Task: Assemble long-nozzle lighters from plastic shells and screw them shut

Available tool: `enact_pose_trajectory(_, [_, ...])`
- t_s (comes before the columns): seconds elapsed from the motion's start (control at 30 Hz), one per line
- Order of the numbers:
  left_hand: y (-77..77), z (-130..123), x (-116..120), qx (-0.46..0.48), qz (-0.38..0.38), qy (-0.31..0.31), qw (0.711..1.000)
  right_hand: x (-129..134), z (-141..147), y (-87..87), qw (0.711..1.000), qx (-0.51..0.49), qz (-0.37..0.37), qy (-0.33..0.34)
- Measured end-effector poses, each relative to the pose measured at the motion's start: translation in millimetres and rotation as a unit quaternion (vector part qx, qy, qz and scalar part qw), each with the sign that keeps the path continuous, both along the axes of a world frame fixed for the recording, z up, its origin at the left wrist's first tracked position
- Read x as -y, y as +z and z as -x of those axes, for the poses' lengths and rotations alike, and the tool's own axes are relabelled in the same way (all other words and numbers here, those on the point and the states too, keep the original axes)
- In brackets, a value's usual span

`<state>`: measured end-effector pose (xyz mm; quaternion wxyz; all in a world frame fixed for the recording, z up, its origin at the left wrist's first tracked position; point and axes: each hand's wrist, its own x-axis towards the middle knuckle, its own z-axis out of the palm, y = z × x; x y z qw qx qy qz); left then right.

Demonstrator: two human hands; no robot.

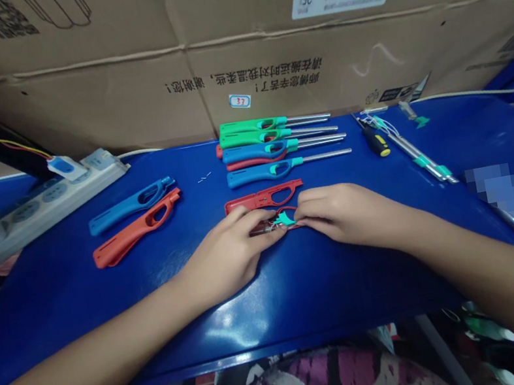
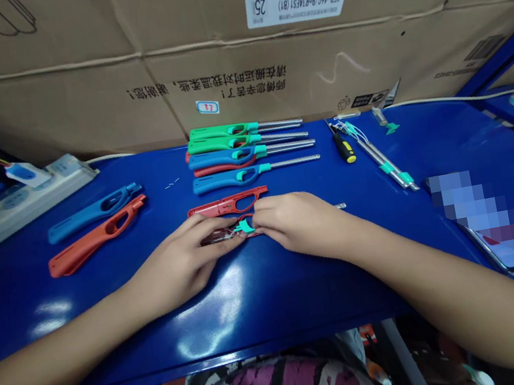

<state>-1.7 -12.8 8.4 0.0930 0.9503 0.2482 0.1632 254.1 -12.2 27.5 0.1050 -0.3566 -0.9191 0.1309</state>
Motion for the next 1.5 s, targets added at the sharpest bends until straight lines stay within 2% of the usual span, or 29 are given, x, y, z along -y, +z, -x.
enact_pose_trajectory(0.13, [0.7, -0.8, 1.2, -0.005, 0.004, 0.001, 1.000, 1.3, 2.1, 0.2, 1.000, 0.019, -0.008, -0.006])
enact_pose_trajectory(0.4, [0.6, -0.9, 2.2, -0.004, 0.006, -0.002, 1.000, -4.6, -2.5, 0.2, 0.998, -0.058, 0.037, 0.015])
enact_pose_trajectory(0.63, [3.3, -3.5, 3.8, -0.021, -0.001, -0.014, 1.000, -0.8, -4.0, 7.0, 0.998, 0.032, -0.001, 0.048])
enact_pose_trajectory(0.77, [3.5, -3.8, 4.3, -0.029, -0.002, -0.009, 1.000, 2.2, -2.4, 7.9, 0.998, 0.062, -0.021, 0.012])
enact_pose_trajectory(1.0, [3.2, -2.4, 4.3, -0.035, 0.002, -0.007, 0.999, -2.2, -11.3, 6.2, 0.999, -0.015, 0.047, 0.021])
enact_pose_trajectory(1.23, [2.3, -2.6, 4.7, -0.033, -0.002, -0.009, 0.999, -1.8, -11.1, 7.2, 0.999, 0.029, 0.035, -0.013])
enact_pose_trajectory(1.37, [2.5, 0.1, 3.4, 0.021, -0.005, -0.006, 1.000, -3.1, -14.3, 11.3, 0.999, 0.023, 0.045, -0.003])
enact_pose_trajectory(1.5, [12.6, 5.0, -1.1, 0.067, 0.014, 0.009, 0.998, -3.4, -19.1, 15.7, 0.999, 0.039, 0.021, -0.004])
